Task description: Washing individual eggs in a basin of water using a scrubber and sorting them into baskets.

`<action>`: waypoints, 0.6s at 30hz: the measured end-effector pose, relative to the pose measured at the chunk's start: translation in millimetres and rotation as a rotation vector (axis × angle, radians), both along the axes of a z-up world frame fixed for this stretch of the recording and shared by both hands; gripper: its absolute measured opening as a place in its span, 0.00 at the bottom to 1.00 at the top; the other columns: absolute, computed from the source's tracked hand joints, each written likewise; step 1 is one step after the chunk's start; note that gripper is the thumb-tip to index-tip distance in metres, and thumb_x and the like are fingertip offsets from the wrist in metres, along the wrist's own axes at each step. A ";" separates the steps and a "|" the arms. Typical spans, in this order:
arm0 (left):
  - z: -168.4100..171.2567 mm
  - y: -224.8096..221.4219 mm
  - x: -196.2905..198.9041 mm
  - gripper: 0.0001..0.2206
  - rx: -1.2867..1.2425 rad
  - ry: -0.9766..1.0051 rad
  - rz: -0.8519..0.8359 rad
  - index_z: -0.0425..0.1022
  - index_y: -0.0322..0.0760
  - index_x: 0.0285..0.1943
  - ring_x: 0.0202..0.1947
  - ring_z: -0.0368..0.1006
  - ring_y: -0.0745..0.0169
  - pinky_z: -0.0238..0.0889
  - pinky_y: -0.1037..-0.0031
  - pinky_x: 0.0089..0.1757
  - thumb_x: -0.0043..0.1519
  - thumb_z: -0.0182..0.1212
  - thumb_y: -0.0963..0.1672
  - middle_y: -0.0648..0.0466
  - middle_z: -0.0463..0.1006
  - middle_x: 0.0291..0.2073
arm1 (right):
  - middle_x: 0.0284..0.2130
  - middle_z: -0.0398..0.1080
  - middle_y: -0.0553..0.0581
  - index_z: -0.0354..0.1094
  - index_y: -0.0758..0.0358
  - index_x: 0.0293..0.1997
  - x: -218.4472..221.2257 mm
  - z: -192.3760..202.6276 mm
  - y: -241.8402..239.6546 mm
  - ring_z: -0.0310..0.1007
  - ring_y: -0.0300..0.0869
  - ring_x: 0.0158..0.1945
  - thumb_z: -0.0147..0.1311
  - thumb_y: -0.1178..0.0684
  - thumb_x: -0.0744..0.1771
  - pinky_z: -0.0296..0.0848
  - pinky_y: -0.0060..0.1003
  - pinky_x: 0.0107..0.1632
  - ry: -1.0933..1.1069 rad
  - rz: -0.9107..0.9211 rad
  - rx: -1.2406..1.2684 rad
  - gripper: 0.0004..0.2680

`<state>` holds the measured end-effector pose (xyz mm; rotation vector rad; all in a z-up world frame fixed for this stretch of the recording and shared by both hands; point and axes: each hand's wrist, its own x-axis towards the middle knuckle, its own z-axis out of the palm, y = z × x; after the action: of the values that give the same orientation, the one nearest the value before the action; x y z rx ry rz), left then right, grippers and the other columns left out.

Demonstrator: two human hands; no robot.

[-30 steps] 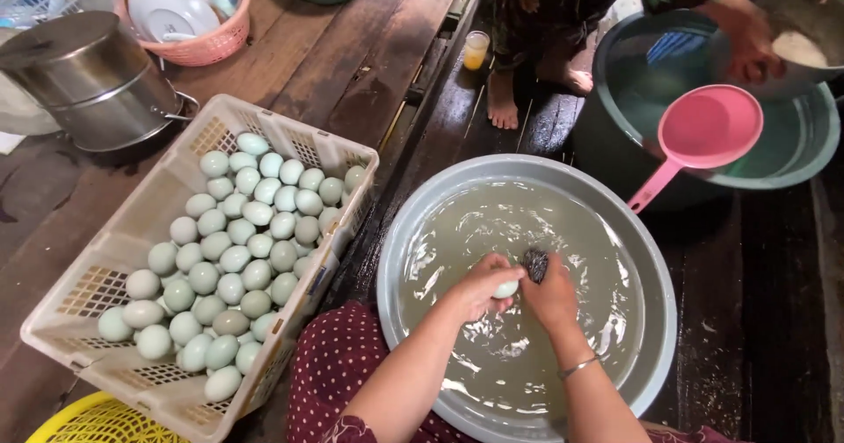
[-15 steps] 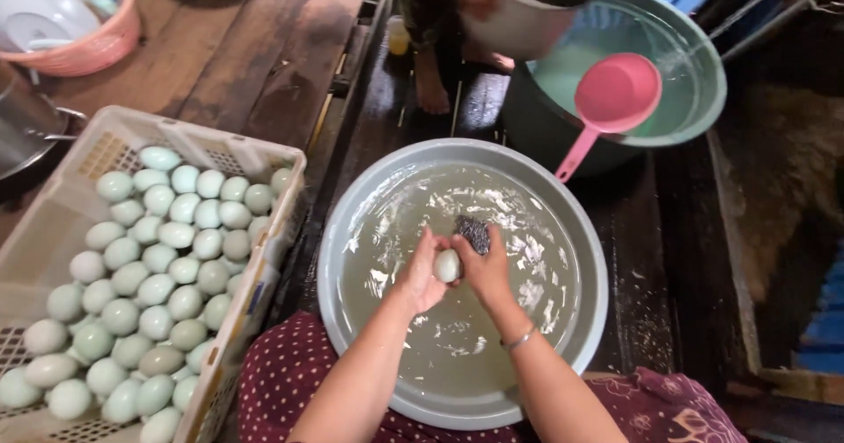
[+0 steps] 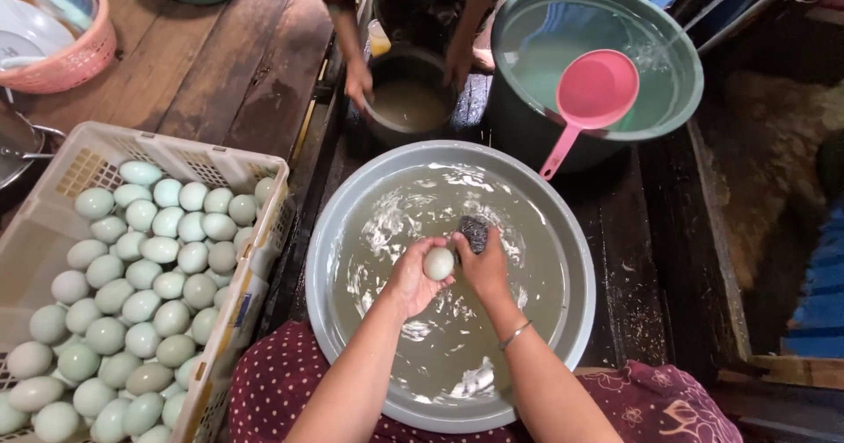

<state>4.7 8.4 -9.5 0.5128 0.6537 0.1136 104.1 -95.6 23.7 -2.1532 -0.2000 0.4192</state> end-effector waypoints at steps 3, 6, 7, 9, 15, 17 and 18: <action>-30.0 0.7 8.0 0.15 0.077 0.020 0.069 0.74 0.39 0.55 0.38 0.75 0.55 0.70 0.68 0.33 0.61 0.48 0.44 0.49 0.81 0.47 | 0.48 0.73 0.70 0.59 0.55 0.57 -7.2 19.5 0.2 0.73 0.63 0.56 0.61 0.30 0.63 0.71 0.56 0.57 0.010 0.200 -0.244 0.25; -15.9 3.7 6.2 0.13 0.089 0.092 0.122 0.71 0.37 0.54 0.40 0.76 0.53 0.75 0.64 0.38 0.62 0.59 0.44 0.45 0.80 0.43 | 0.48 0.74 0.61 0.61 0.49 0.64 -3.0 6.6 -3.1 0.75 0.54 0.57 0.59 0.33 0.64 0.72 0.50 0.57 -0.022 0.292 -0.487 0.24; -5.6 3.5 5.2 0.14 0.082 0.103 0.148 0.67 0.36 0.55 0.41 0.75 0.53 0.75 0.63 0.41 0.63 0.60 0.45 0.47 0.75 0.43 | 0.45 0.74 0.67 0.63 0.52 0.60 -8.5 11.4 -2.2 0.75 0.59 0.54 0.58 0.33 0.65 0.72 0.53 0.54 0.022 0.215 -0.288 0.22; 17.1 0.2 1.7 0.16 0.070 0.113 0.172 0.63 0.36 0.56 0.42 0.74 0.52 0.76 0.62 0.45 0.64 0.62 0.46 0.49 0.71 0.44 | 0.42 0.75 0.72 0.66 0.55 0.57 -23.1 29.1 -1.7 0.75 0.64 0.52 0.57 0.33 0.66 0.72 0.56 0.52 0.064 0.135 -0.093 0.21; 31.5 -13.9 -0.3 0.17 0.025 0.148 0.065 0.68 0.46 0.49 0.26 0.72 0.58 0.61 0.75 0.25 0.65 0.49 0.56 0.52 0.76 0.32 | 0.30 0.71 0.71 0.68 0.59 0.44 -48.1 11.3 10.6 0.74 0.58 0.35 0.67 0.39 0.63 0.70 0.48 0.39 -0.141 0.247 0.229 0.17; 13.1 -14.1 1.4 0.15 0.079 0.092 -0.031 0.69 0.47 0.44 0.20 0.68 0.61 0.56 0.79 0.20 0.65 0.54 0.56 0.55 0.74 0.27 | 0.31 0.73 0.66 0.67 0.61 0.44 -47.3 42.8 15.3 0.71 0.51 0.33 0.59 0.40 0.66 0.71 0.46 0.35 0.069 0.066 0.261 0.15; 19.4 -15.9 0.5 0.15 0.079 0.091 -0.033 0.69 0.47 0.44 0.20 0.68 0.61 0.56 0.79 0.20 0.65 0.54 0.56 0.55 0.74 0.27 | 0.31 0.73 0.66 0.67 0.61 0.44 -43.2 33.3 13.5 0.71 0.51 0.33 0.59 0.40 0.66 0.71 0.46 0.35 0.068 0.064 0.261 0.15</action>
<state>5.2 -7.6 9.9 0.6075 0.7310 0.0855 61.0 -82.1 57.0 -1.8777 -0.2711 0.4751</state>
